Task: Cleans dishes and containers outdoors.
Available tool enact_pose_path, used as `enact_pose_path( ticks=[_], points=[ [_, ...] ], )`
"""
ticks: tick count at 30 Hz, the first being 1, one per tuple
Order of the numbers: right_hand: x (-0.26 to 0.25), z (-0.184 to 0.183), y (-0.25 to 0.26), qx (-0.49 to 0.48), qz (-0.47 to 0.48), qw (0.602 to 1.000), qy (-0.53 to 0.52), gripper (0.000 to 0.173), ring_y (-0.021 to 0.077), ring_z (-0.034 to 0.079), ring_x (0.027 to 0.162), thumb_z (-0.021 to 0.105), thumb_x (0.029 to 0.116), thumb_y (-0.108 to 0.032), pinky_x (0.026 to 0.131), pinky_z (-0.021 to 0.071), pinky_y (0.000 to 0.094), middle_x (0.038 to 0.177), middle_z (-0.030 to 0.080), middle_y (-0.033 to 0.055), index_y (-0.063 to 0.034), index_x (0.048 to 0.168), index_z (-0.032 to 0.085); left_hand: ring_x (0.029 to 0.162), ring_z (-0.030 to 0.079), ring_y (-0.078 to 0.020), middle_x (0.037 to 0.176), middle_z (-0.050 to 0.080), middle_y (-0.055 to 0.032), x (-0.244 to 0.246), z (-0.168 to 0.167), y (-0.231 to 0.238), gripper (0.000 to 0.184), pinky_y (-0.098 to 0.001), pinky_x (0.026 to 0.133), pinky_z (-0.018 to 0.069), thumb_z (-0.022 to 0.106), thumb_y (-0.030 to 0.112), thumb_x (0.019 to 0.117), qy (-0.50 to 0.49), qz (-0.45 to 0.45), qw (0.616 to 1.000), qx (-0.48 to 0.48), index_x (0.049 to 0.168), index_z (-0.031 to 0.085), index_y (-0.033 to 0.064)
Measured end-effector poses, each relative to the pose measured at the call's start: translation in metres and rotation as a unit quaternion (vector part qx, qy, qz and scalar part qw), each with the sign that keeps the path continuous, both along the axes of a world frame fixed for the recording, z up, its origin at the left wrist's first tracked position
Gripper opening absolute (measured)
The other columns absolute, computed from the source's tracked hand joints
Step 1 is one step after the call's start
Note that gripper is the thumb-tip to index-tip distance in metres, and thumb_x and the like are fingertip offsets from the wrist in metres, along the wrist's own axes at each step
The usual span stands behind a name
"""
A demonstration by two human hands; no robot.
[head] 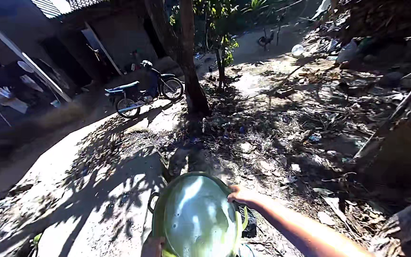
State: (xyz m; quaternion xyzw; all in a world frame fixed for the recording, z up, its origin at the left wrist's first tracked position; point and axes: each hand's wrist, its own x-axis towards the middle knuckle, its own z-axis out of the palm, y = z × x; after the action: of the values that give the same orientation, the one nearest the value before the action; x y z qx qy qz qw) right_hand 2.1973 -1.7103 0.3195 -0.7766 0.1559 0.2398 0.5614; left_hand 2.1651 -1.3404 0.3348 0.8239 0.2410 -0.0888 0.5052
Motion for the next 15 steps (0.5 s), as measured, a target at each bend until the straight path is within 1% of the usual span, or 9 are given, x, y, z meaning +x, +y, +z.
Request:
enact_pose_path(
  ticks=[2, 3, 5, 7, 9, 10, 12, 14, 15],
  points=[
    [0.056, 0.008, -0.033, -0.003, -0.063, 0.998, 0.016, 0.039, 0.0305, 0.063, 0.102, 0.071, 0.0888, -0.004, 0.089, 0.0515, 0.0515, 0.114, 0.066, 0.0210, 0.0000, 0.126, 0.063, 0.095, 0.067, -0.0336, 0.112, 0.068, -0.0228, 0.081, 0.001, -0.039, 0.042, -0.0544, 0.078, 0.0559, 0.067, 0.004, 0.0890, -0.009, -0.009, 0.999, -0.030, 0.130, 0.062, 0.0005],
    [0.080, 0.013, -0.047, 0.008, -0.095, 0.995, 0.014, 0.036, 0.0295, 0.064, 0.100, 0.070, 0.0893, -0.002, 0.088, 0.0521, 0.0503, 0.113, 0.066, 0.0210, 0.0014, 0.125, 0.063, 0.100, 0.066, -0.0350, 0.114, 0.067, -0.0234, 0.119, 0.006, -0.059, 0.041, -0.0560, 0.083, 0.0547, 0.067, 0.004, 0.0896, -0.008, -0.018, 0.999, -0.037, 0.130, 0.062, 0.0001],
    [0.130, 0.021, -0.078, 0.027, -0.138, 0.990, -0.005, 0.042, 0.0275, 0.066, 0.099, 0.069, 0.0878, 0.003, 0.088, 0.0551, 0.0482, 0.114, 0.068, 0.0201, 0.0004, 0.129, 0.062, 0.109, 0.064, -0.0365, 0.120, 0.065, -0.0245, 0.194, 0.020, -0.098, 0.042, -0.0576, 0.091, 0.0529, 0.067, 0.005, 0.0918, -0.007, -0.057, 0.997, -0.042, 0.133, 0.060, -0.0009],
    [0.178, 0.025, -0.106, 0.017, -0.188, 0.982, -0.011, 0.042, 0.0266, 0.066, 0.095, 0.069, 0.0876, 0.004, 0.083, 0.0559, 0.0470, 0.111, 0.068, 0.0196, -0.0001, 0.128, 0.061, 0.107, 0.066, -0.0320, 0.119, 0.067, -0.0215, 0.267, 0.028, -0.129, 0.040, -0.0529, 0.091, 0.0549, 0.066, 0.004, 0.0917, -0.021, -0.115, 0.991, -0.058, 0.131, 0.061, 0.0002],
    [0.225, 0.019, -0.142, -0.004, -0.223, 0.975, -0.016, 0.043, 0.0285, 0.066, 0.098, 0.068, 0.0897, 0.003, 0.087, 0.0546, 0.0490, 0.114, 0.068, 0.0212, 0.0002, 0.132, 0.061, 0.108, 0.067, -0.0286, 0.120, 0.069, -0.0189, 0.339, 0.035, -0.163, 0.039, -0.0500, 0.093, 0.0554, 0.066, 0.004, 0.0920, -0.026, -0.180, 0.980, -0.077, 0.131, 0.062, 0.0014],
    [0.247, 0.012, -0.162, -0.010, -0.236, 0.971, -0.031, 0.043, 0.0267, 0.066, 0.096, 0.067, 0.0892, 0.004, 0.086, 0.0554, 0.0478, 0.111, 0.068, 0.0201, 0.0002, 0.131, 0.060, 0.108, 0.067, -0.0273, 0.120, 0.069, -0.0177, 0.375, 0.039, -0.181, 0.039, -0.0485, 0.094, 0.0555, 0.066, 0.005, 0.0926, -0.024, -0.213, 0.973, -0.079, 0.131, 0.062, 0.0023],
    [0.283, 0.000, -0.194, -0.010, -0.259, 0.964, -0.059, 0.038, 0.0141, 0.065, 0.082, 0.063, 0.0893, 0.006, 0.075, 0.0569, 0.0354, 0.098, 0.067, 0.0111, 0.0001, 0.127, 0.058, 0.111, 0.067, -0.0286, 0.122, 0.068, -0.0181, 0.447, 0.041, -0.215, 0.040, -0.0506, 0.097, 0.0545, 0.066, 0.010, 0.0941, -0.014, -0.300, 0.952, -0.062, 0.134, 0.061, 0.0036],
    [0.300, -0.006, -0.211, 0.016, -0.325, 0.944, -0.050, 0.045, 0.0140, 0.064, 0.083, 0.060, 0.0915, 0.010, 0.075, 0.0564, 0.0341, 0.103, 0.065, 0.0136, 0.0021, 0.135, 0.052, 0.108, 0.068, -0.0289, 0.120, 0.069, -0.0185, 0.510, 0.038, -0.249, 0.040, -0.0514, 0.095, 0.0548, 0.066, 0.011, 0.0946, 0.005, -0.380, 0.923, -0.059, 0.133, 0.061, 0.0041],
    [0.316, -0.004, -0.223, 0.010, -0.359, 0.931, -0.069, 0.048, 0.0131, 0.065, 0.081, 0.059, 0.0895, 0.011, 0.073, 0.0569, 0.0330, 0.102, 0.065, 0.0129, 0.0016, 0.136, 0.051, 0.108, 0.067, -0.0300, 0.120, 0.068, -0.0196, 0.549, 0.046, -0.275, 0.040, -0.0520, 0.094, 0.0540, 0.065, 0.011, 0.0958, 0.007, -0.420, 0.906, -0.055, 0.135, 0.060, 0.0036]
  ],
)
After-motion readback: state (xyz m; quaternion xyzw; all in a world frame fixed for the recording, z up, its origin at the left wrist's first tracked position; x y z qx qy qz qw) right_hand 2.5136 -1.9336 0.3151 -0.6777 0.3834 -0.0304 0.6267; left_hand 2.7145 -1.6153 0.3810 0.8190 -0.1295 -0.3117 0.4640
